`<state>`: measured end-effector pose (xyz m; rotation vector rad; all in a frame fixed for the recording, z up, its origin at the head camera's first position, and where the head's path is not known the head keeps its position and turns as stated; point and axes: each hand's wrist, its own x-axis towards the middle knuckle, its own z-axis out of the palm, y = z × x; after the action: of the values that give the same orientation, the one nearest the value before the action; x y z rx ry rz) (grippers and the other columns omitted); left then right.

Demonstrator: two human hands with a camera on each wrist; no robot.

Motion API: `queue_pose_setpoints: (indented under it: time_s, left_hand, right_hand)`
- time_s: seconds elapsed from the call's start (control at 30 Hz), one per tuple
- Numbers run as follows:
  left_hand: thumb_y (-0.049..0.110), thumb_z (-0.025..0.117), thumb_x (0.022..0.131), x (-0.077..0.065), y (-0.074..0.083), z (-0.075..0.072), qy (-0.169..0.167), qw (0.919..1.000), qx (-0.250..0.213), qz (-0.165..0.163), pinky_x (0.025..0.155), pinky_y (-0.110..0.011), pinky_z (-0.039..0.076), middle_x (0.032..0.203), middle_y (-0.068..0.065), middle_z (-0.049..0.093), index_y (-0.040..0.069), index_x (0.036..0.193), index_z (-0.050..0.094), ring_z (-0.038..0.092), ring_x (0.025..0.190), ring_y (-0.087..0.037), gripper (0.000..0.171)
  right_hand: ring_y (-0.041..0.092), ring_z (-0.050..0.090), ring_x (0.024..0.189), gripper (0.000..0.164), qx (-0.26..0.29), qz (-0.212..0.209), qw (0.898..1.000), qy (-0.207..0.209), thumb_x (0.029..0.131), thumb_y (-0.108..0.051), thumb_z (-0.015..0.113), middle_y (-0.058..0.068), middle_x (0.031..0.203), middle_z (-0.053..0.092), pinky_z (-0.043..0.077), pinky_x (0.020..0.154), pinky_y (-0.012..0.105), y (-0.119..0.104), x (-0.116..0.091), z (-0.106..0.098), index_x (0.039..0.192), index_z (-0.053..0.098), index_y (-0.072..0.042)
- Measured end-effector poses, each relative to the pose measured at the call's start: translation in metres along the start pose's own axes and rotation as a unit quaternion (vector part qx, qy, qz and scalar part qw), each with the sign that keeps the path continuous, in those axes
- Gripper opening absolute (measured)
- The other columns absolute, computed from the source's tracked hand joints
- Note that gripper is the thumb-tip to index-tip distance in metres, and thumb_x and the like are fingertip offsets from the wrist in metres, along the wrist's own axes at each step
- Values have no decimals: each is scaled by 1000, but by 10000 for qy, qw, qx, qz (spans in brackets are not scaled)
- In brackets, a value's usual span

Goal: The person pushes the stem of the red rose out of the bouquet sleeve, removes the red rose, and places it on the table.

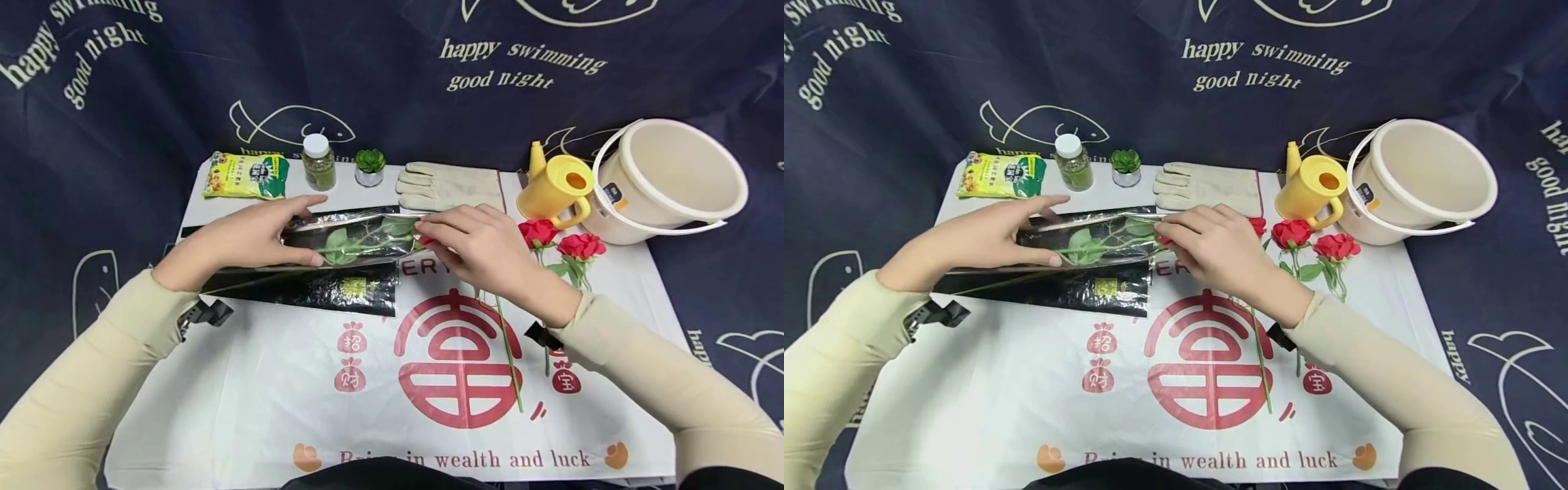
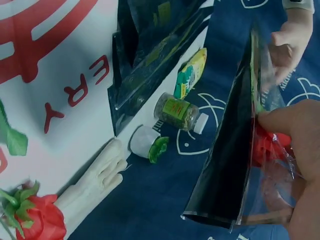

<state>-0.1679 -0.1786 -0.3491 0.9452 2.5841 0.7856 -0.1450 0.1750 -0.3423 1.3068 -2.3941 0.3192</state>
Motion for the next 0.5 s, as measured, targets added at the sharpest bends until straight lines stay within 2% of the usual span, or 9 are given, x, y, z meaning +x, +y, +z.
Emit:
queue_pose_setpoints:
  time_s: [0.07,0.1,0.17,0.2,0.27,0.4,0.5]
  left_hand:
    - [48,72,78,2,-4,-2,-451,9963,-708,-174,76,-34,43,106,4,63,21,143,35,58,84,-11,80]
    - [44,73,79,3,-5,-1,-642,9929,-976,-206,73,-33,44,95,3,65,20,142,37,58,76,-11,76]
    - [36,74,81,5,-8,0,-891,9874,-1293,-208,68,-33,44,74,4,62,19,140,41,55,63,-11,70]
    - [33,73,82,6,-8,1,-947,9862,-1346,-190,67,-33,43,70,4,61,18,140,41,54,60,-12,68]
    - [30,73,83,9,-9,3,-857,9885,-1223,-226,66,-34,42,67,2,59,16,138,44,51,58,-13,64]
    - [26,73,83,13,-9,5,-421,9943,-886,-428,74,-37,42,86,-4,66,14,134,50,55,73,-15,57]
    - [26,72,84,14,-9,7,-141,9960,-743,-486,66,-36,41,72,-1,55,15,132,52,47,60,-15,53]
  right_hand:
    - [19,58,106,38,-12,5,10000,8,84,-22,69,1,117,62,45,84,40,1,0,-2,121,65,-14]
    - [18,57,107,38,-18,18,10000,-5,84,-22,69,1,118,62,44,85,40,2,0,-2,121,65,-15]
    - [19,57,108,41,-32,62,10000,-46,82,-22,71,1,119,62,42,86,41,3,0,-3,121,64,-14]
    - [19,56,110,43,-55,79,9999,-74,81,-22,73,2,120,61,40,88,42,3,0,-3,122,64,-14]
    - [23,51,116,49,-96,119,9998,-102,78,-20,76,5,125,58,36,92,45,4,-1,-3,124,62,-13]
    - [28,43,122,52,94,6,9999,69,76,-17,75,10,132,51,30,97,48,1,-2,-1,126,60,-12]
    - [21,49,116,40,872,51,9959,221,80,-16,71,4,124,57,36,93,39,-10,-7,6,119,65,-15]
